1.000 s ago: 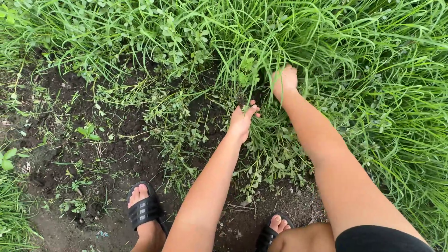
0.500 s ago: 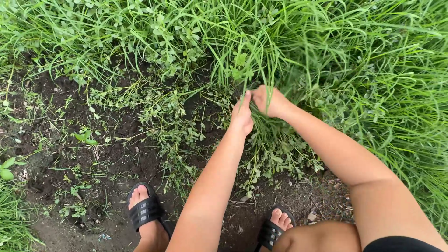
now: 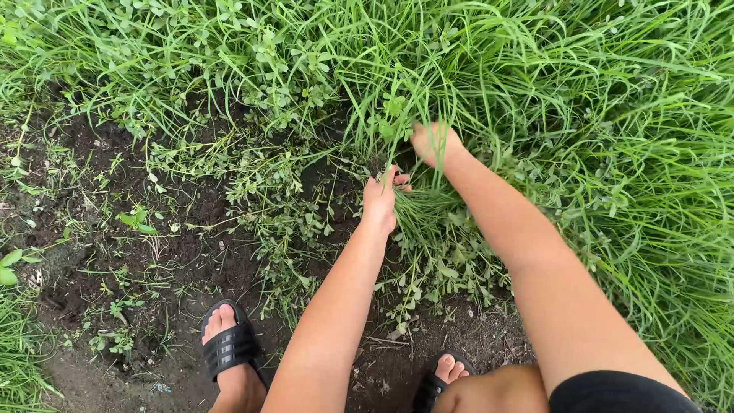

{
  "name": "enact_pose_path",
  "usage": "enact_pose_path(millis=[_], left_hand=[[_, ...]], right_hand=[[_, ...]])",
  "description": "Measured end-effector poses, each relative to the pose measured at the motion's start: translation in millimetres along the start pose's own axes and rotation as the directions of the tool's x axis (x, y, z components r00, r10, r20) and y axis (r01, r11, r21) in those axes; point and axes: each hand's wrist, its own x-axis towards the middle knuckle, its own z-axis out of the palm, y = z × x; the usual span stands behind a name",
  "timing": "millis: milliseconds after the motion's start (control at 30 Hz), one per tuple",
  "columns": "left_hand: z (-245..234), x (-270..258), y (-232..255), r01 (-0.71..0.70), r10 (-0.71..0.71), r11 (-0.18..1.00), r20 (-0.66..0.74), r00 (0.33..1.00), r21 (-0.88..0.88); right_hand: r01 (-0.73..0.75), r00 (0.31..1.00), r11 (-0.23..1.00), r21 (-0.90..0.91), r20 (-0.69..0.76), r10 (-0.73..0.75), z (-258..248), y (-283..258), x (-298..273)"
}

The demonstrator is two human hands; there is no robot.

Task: Pulling grass and weeds from the soil by hand in an outdoor garden area.

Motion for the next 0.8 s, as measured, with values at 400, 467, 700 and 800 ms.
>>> enact_pose_path(millis=[400, 467, 700, 800], left_hand=[[10, -4, 7, 0.035, -0.032, 0.995, -0.036, 0.999, 0.095], [11, -3, 3, 0.035, -0.033, 0.996, -0.033, 0.999, 0.079], [5, 0, -6, 0.007, -0.006, 0.999, -0.006, 1.000, 0.050], [7, -1, -5, 0.005, -0.006, 0.997, 0.003, 1.000, 0.075]], right_hand=[[-0.248, 0.964, 0.948, -0.201, -0.149, 0.221, 106, 16, 58], [-0.279, 0.958, 0.952, -0.123, -0.101, 0.268, 92, 15, 57], [-0.317, 0.903, 0.944, -0.092, -0.334, 0.271, 42, -7, 26], [-0.314, 0.891, 0.944, 0.102, -0.311, 0.330, 24, -19, 3]])
